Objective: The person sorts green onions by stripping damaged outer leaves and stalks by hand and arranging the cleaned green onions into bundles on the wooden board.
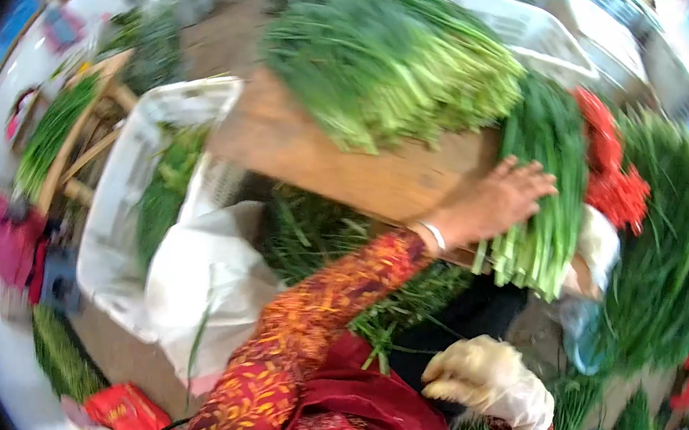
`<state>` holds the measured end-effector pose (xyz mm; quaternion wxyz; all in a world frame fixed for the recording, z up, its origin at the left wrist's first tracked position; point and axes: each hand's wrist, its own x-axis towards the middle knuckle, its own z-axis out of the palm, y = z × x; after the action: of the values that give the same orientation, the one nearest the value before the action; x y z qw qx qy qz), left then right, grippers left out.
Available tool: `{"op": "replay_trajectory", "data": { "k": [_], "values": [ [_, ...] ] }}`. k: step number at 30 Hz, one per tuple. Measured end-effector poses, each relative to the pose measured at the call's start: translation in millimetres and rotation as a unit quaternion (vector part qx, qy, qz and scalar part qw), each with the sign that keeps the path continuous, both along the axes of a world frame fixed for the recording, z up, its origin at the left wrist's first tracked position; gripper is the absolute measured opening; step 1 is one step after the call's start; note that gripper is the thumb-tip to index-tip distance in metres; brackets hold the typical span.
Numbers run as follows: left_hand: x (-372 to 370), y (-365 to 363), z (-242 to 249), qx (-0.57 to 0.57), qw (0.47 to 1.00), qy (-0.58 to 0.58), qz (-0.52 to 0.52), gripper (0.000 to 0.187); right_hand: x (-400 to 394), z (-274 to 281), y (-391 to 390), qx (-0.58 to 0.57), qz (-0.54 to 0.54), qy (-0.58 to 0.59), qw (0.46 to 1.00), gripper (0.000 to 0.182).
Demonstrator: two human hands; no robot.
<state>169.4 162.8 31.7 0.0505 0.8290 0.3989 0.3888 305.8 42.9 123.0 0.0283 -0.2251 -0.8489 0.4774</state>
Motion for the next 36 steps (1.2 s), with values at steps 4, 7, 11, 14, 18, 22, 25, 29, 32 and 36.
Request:
{"op": "replay_trajectory", "data": {
  "k": [4,7,11,14,18,22,25,29,32,36],
  "values": [
    [-58.7,-53.5,2.3,-0.027,0.987,-0.144,0.060,0.029,-43.7,-11.9,9.9,-0.097,-0.248,0.199,0.943,0.010],
    [-122.6,-99.8,-9.9,-0.055,0.984,-0.110,0.128,0.029,-108.7,-23.5,28.8,0.005,-0.247,0.203,0.947,0.013],
    [-180.9,-139.6,-7.0,-0.173,0.912,-0.279,0.246,0.025,-187.7,-49.6,63.8,0.283,-0.185,0.136,0.931,0.018],
    [-205.6,-143.6,-13.7,-0.196,0.862,-0.420,0.205,0.024,-221.9,-70.9,88.2,0.440,-0.220,-0.112,0.864,0.016],
    [-217.3,-143.3,-19.4,-0.211,0.801,-0.538,0.156,0.023,-226.3,-76.0,98.3,0.409,-0.223,-0.223,0.857,0.022],
    [-230.3,-141.2,-12.6,-0.187,0.794,-0.559,0.150,0.024,-206.1,-55.6,51.4,0.421,-0.013,-0.150,0.895,0.019],
    [-239.7,-142.2,-4.0,-0.160,0.774,-0.587,0.173,0.025,-188.8,-36.5,3.6,0.172,0.182,-0.190,0.949,0.015],
    [-237.2,-151.0,1.3,-0.114,0.728,-0.652,0.180,0.022,-170.0,-58.2,11.4,0.155,-0.040,-0.023,0.987,0.013],
    [-245.9,-179.2,10.8,-0.156,0.710,-0.686,-0.021,0.023,-157.8,-58.3,29.5,-0.220,-0.168,0.022,0.961,0.015],
    [-229.1,-217.0,24.1,-0.496,0.712,-0.473,-0.151,0.029,-152.0,-60.0,31.1,-0.285,-0.183,0.055,0.939,0.016]
  ]
}}
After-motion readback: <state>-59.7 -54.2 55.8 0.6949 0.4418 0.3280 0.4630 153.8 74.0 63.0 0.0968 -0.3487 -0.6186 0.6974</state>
